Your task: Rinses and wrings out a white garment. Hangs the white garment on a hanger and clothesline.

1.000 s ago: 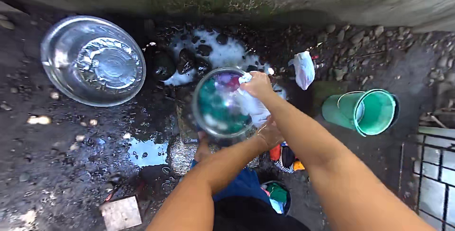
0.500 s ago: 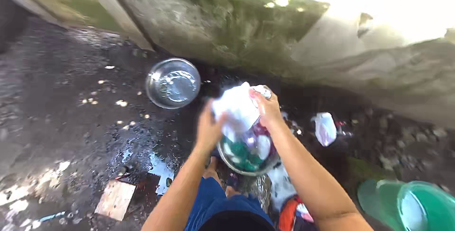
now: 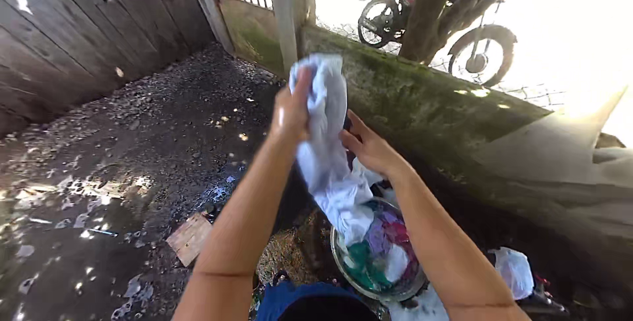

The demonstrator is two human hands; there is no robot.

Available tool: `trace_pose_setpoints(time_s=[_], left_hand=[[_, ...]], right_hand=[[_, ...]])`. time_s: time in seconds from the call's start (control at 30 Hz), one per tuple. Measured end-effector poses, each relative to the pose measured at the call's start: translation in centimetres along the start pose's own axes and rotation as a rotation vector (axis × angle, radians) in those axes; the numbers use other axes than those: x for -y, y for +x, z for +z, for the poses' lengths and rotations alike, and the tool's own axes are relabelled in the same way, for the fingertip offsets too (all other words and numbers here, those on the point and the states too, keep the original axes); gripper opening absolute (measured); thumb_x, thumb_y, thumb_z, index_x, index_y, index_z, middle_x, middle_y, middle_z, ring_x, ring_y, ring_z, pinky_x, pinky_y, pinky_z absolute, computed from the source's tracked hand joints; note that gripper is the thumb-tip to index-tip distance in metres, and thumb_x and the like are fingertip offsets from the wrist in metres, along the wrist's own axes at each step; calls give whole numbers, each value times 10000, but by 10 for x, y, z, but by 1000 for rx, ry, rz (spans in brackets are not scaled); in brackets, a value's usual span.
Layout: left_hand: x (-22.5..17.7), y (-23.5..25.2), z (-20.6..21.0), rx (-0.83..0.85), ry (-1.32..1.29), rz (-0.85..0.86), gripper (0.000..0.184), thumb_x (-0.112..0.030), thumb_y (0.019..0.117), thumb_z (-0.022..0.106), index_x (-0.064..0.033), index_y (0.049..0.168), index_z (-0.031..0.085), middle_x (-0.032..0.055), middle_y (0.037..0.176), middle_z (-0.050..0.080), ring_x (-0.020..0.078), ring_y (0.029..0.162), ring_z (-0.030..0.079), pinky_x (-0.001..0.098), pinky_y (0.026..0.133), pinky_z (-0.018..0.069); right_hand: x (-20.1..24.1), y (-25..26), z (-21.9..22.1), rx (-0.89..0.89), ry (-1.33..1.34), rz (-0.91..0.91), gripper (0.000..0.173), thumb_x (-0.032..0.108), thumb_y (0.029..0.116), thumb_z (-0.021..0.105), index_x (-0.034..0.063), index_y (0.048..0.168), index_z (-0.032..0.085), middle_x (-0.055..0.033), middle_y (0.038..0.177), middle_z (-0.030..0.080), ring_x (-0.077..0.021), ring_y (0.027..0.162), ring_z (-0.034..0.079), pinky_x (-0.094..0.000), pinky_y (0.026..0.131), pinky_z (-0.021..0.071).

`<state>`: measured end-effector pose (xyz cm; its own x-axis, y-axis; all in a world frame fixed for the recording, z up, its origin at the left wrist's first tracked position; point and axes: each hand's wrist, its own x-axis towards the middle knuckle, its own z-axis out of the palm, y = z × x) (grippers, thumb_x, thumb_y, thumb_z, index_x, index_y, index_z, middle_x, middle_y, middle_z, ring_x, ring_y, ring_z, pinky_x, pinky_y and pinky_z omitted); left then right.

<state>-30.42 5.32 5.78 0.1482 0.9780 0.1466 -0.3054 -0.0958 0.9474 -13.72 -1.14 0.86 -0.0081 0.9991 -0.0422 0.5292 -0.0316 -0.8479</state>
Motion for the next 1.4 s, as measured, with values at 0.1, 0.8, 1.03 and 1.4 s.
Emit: trace_pose_setpoints(time_s=[0.1, 0.8, 1.03, 1.4], left_hand=[[-88, 24, -9, 22, 83, 217, 334, -326, 1118, 391, -57, 1184, 579, 6, 889, 659, 90, 806, 667, 310, 768, 591], [-134, -36, -226, -8, 1020, 220, 901, -10, 794, 812, -130, 1558, 350, 212, 1206, 679, 380, 1067, 686, 641, 891, 554], [-163, -66, -354, -105, 283, 469, 316, 10, 881, 549, -224, 1094, 551, -135, 1017, 689, -7, 866, 659, 210, 723, 581], [-236, -29, -290, 134, 1716, 406, 818, 56, 777, 767, -289, 1488, 554, 264, 1647, 251, 567, 1439, 302, 797, 1024, 280]], right_hand=[[68, 19, 8, -73, 260, -229, 700, 292, 1015, 621, 94, 1605, 300, -156, 1473, 529, -205, 1263, 589, -418, 1040, 513], [389, 102, 72, -480, 110, -698, 158, 28, 933, 579, -7, 1069, 651, -108, 1005, 639, -190, 945, 624, -415, 846, 525], [368, 163, 52, -452, 46, -565, 372, 55, 913, 649, -20, 1271, 583, -176, 1205, 625, -208, 1051, 645, -403, 880, 559], [381, 143, 57, -255, -85, -683, 265, 131, 974, 661, 28, 1214, 621, -89, 1079, 655, -100, 927, 660, -301, 837, 566]])
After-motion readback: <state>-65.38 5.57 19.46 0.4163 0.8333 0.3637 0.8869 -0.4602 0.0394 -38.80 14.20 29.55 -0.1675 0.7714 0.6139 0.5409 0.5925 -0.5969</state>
